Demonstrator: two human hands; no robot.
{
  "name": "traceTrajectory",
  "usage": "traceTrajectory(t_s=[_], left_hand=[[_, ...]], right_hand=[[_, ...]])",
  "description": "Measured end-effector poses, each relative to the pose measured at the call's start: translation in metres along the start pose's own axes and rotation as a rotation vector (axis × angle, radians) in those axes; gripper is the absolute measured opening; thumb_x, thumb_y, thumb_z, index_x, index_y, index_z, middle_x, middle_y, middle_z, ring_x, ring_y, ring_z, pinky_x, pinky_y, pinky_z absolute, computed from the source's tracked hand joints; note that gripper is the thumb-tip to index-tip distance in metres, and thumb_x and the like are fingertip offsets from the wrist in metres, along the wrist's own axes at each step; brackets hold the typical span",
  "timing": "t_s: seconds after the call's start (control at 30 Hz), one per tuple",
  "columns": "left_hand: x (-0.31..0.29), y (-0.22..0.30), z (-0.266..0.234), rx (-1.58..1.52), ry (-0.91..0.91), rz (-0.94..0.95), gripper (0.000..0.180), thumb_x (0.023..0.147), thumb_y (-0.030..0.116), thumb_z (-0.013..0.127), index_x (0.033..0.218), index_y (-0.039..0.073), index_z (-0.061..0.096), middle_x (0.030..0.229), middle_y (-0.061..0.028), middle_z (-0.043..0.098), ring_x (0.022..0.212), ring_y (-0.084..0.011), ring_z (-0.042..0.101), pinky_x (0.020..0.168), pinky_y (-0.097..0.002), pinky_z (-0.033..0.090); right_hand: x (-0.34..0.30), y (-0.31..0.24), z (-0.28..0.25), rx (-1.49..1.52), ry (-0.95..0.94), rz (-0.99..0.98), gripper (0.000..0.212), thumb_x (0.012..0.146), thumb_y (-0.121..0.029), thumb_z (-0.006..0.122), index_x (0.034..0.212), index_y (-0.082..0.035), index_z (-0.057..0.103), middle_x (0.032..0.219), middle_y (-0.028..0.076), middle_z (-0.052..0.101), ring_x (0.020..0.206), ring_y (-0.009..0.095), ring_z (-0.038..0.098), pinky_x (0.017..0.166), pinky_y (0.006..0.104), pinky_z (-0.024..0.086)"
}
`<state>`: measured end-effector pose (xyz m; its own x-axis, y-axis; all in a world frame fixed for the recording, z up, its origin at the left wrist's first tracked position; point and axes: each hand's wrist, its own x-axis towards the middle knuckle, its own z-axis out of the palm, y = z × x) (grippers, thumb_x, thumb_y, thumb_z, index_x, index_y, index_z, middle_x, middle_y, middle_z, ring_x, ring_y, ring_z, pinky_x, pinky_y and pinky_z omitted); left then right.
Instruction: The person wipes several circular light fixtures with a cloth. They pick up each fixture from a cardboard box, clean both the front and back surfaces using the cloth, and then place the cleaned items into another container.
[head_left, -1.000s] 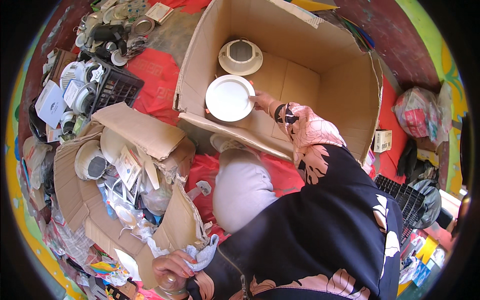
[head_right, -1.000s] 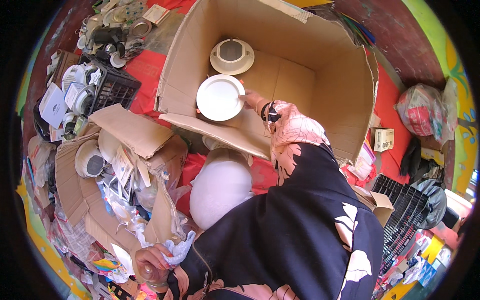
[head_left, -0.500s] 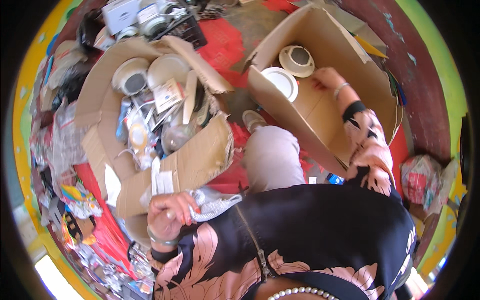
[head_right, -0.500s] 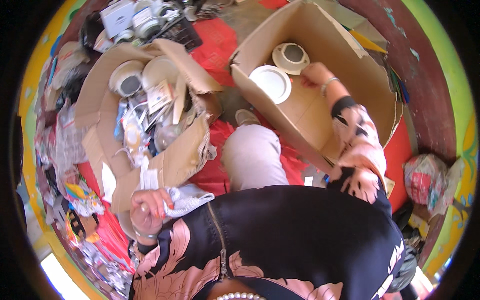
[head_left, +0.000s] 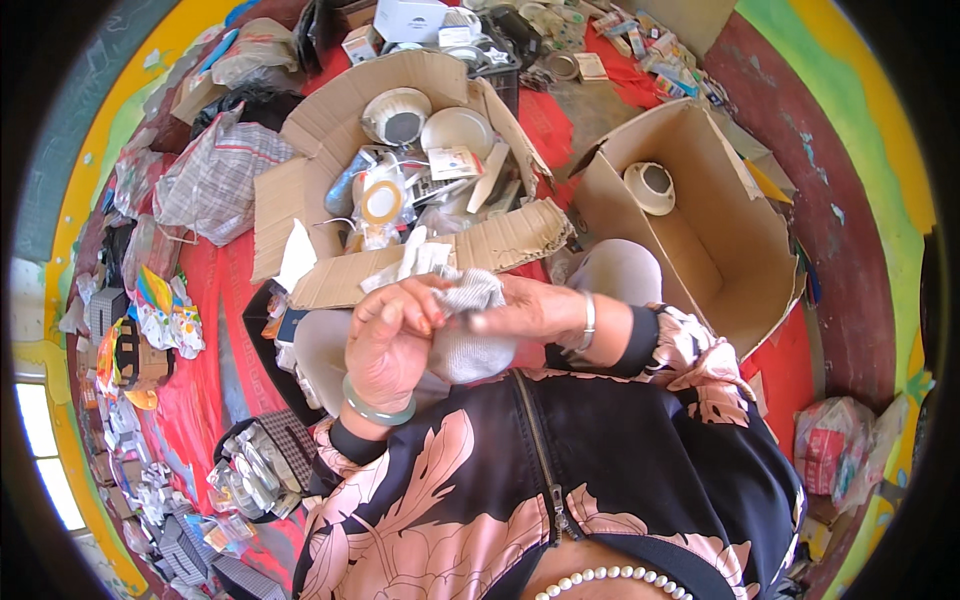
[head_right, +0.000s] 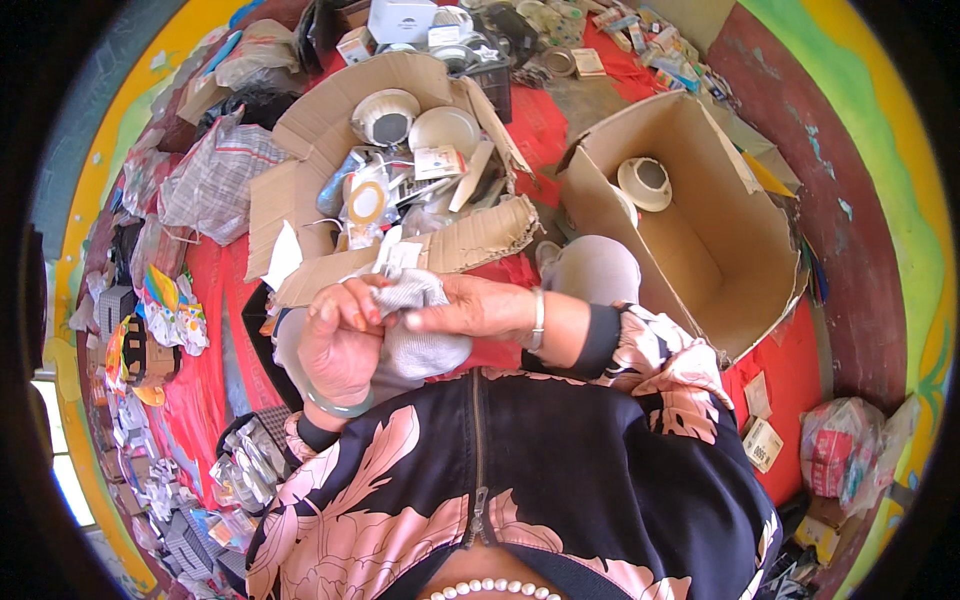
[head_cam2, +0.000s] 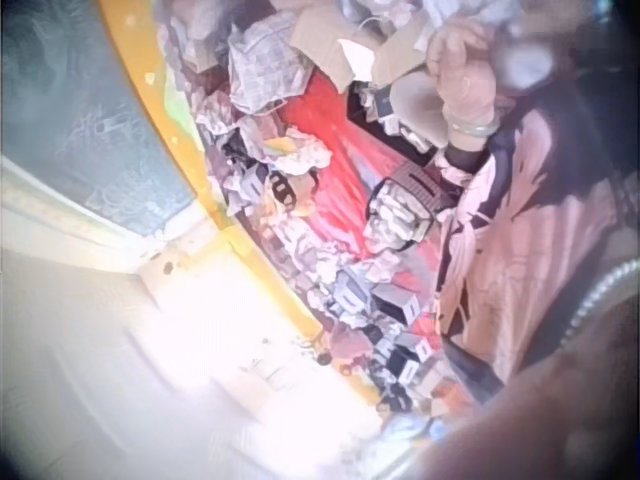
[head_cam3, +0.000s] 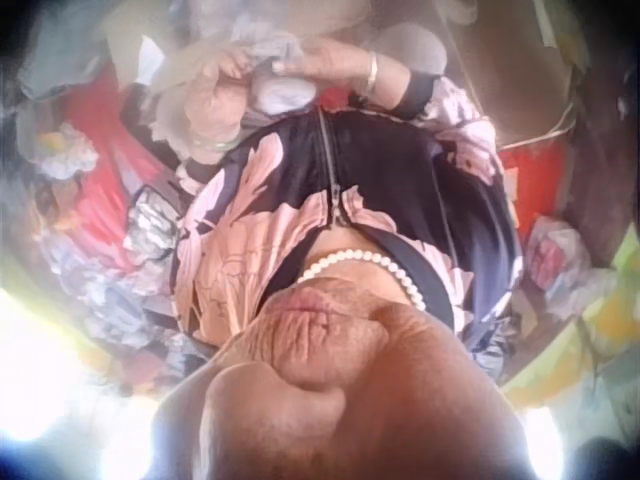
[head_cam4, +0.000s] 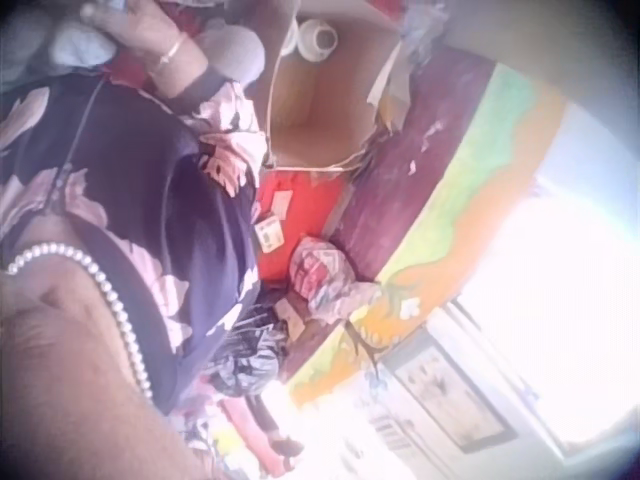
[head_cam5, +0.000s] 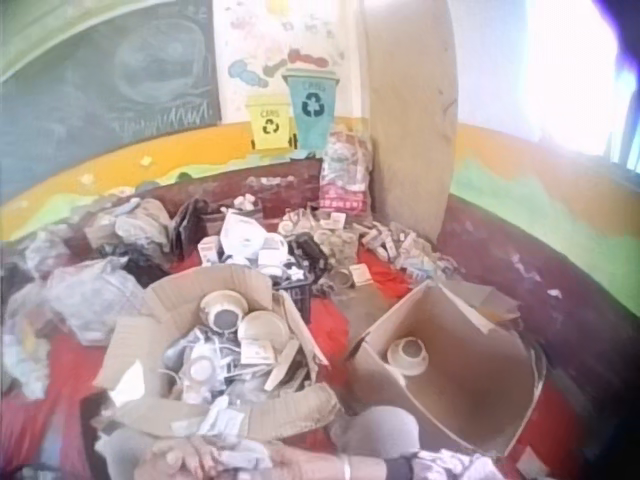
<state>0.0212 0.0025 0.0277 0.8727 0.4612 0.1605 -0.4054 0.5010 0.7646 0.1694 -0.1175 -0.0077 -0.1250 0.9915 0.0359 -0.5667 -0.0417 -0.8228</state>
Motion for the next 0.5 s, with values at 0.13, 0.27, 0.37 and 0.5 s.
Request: traceTrajectory(t_s=[0.13,0.27,0.37,0.5], left_hand=[[-0.003,0.014,-0.010,0.046,0.004,0.045,0.026,0.089,0.022,0.054,0.091,-0.003,0.061,0.116,-0.0210,0.055,0.117,-0.0269,0.045,0.089,-0.0406,0.046],[0.030,0.055,-0.055,0.210,0.069,0.090,0.025,0.091,0.022,0.052,0.104,0.002,0.060,0.121,-0.0157,0.055,0.123,-0.0248,0.044,0.094,-0.0442,0.044],[0.082,0.076,-0.104,0.294,0.299,0.006,0.024,0.091,0.023,0.053,0.105,0.004,0.060,0.116,-0.0128,0.058,0.117,-0.0218,0.049,0.092,-0.0410,0.044],[0.169,0.076,-0.162,0.460,0.376,-0.037,0.026,0.088,0.026,0.057,0.104,0.006,0.060,0.109,-0.0090,0.061,0.107,-0.0193,0.053,0.088,-0.0357,0.043]], right_hand=[[0.027,0.008,0.001,0.193,0.229,-0.110,0.043,0.086,-0.015,0.063,0.125,-0.006,0.048,0.110,0.002,0.059,0.101,0.014,0.057,0.090,0.0302,0.046],[0.027,-0.031,-0.039,0.257,0.415,-0.312,0.041,0.083,-0.019,0.062,0.120,-0.005,0.050,0.107,0.010,0.062,0.094,0.023,0.063,0.080,0.0378,0.054],[0.022,-0.042,-0.076,0.430,0.508,-0.420,0.035,0.086,-0.020,0.059,0.116,-0.004,0.053,0.108,0.012,0.062,0.097,0.026,0.063,0.086,0.0406,0.052],[0.025,-0.027,-0.097,0.534,0.561,-0.512,0.034,0.089,-0.026,0.055,0.117,-0.006,0.054,0.110,0.011,0.063,0.099,0.026,0.062,0.090,0.0408,0.049]])
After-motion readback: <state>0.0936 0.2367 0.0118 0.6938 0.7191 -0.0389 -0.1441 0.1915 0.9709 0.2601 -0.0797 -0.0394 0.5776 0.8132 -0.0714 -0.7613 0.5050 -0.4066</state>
